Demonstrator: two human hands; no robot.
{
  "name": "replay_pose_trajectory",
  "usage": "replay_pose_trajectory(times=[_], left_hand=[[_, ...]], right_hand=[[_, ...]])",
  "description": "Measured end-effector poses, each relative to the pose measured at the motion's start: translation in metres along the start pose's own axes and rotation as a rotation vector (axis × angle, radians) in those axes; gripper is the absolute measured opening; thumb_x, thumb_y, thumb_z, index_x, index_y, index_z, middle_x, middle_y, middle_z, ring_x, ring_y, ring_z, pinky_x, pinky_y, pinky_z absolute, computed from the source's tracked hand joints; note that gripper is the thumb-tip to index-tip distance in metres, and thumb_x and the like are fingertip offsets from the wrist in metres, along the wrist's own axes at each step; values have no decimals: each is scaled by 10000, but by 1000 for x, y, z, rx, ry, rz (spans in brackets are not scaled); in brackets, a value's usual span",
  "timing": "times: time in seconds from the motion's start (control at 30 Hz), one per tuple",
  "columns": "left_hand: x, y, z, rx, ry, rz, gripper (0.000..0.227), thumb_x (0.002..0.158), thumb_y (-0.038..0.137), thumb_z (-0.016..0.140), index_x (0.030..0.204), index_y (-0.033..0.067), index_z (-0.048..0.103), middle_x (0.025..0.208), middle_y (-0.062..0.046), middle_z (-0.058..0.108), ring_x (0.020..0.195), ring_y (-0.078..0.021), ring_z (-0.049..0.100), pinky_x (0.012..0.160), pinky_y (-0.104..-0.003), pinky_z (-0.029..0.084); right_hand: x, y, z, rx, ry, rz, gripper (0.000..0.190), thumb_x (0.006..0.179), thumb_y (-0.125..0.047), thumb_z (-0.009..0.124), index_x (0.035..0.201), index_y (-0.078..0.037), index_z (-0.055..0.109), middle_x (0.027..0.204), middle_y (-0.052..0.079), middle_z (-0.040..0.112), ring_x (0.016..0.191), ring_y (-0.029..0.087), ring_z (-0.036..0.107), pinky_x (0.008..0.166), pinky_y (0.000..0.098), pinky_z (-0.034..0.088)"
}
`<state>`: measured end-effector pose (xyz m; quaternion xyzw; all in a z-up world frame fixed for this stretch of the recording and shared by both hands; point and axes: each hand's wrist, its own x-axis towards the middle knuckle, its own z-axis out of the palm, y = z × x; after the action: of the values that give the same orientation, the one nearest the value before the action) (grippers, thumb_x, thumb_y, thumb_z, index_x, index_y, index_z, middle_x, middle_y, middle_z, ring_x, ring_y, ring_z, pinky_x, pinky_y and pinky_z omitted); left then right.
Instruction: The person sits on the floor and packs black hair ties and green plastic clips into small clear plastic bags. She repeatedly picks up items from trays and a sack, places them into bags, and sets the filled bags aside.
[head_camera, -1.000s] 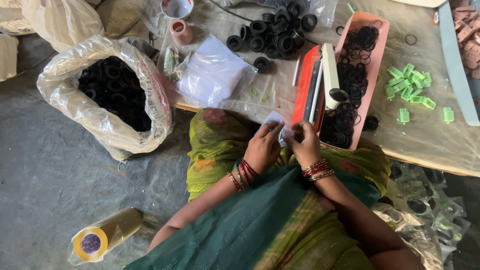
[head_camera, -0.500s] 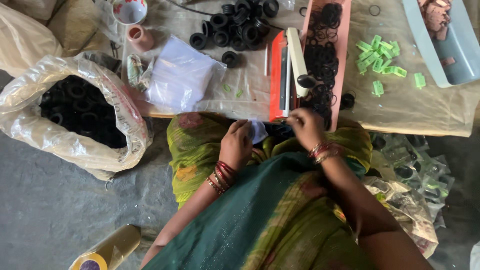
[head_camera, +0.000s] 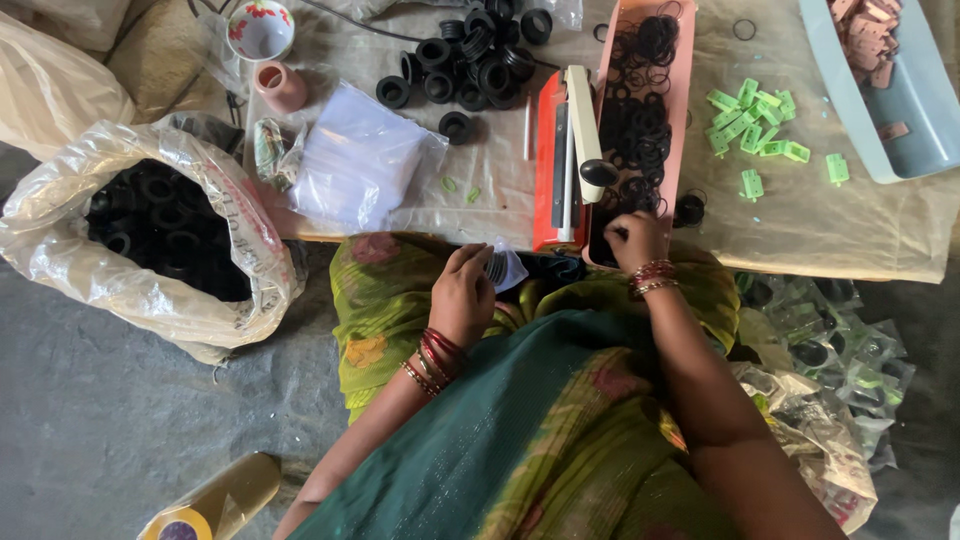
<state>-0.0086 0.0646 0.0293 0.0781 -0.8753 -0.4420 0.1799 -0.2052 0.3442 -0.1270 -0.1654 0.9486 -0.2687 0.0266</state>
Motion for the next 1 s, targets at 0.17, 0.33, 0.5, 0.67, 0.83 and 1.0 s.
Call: replay_pose_trajectory(times=[0.17,0.33,0.5,0.67,0.83,1.0], left_hand=[[3,-3,1,31,-2,28,382,837,-44,600,1209,-11,679,1231,-213,660,1059,-389,680,899,-413,571],[6,-2,9,-5,-46,-26,370,848,-35,600,1208,-10,679,1224,-211,664,982,-373,693,842,-402,578],[7,1,11,-19,-47,7,382,819,-43,588,1189,-11,679,1233,-205,669,974,-367,699,834,-397,581],[7,5,2,-3,-39,-7,395,816,-44,584,1196,-5,684,1239,-200,673,971,-361,700,841,-395,581],[6,8,-8,26,-69,-116,386,812,-35,588,1181,7,691,1241,-191,676,901,-347,707,802,-401,583],[4,5,-9,74,-13,-19,369,828,-39,592,1183,3,682,1227,-191,675,978,-369,696,846,-416,581]], right_hand=[[-12,27,-1,379,97,90,113,892,-86,783,979,-41,726,929,78,740,872,191,725,807,359,567],[-5,41,2,710,146,307,124,924,-20,669,1045,-44,662,947,39,705,770,123,722,694,272,566],[34,33,4,408,133,201,100,930,17,688,1015,-14,730,907,126,751,780,184,749,714,302,576],[88,8,-4,-12,113,-36,118,899,13,710,980,-52,767,1065,186,697,940,352,695,823,436,581],[115,-10,-1,-282,-126,-54,276,820,59,689,1053,-76,746,1152,189,645,1059,391,648,887,483,549],[123,4,16,-370,-176,-79,221,834,53,694,1029,-47,721,1170,197,638,1087,386,653,903,465,556]])
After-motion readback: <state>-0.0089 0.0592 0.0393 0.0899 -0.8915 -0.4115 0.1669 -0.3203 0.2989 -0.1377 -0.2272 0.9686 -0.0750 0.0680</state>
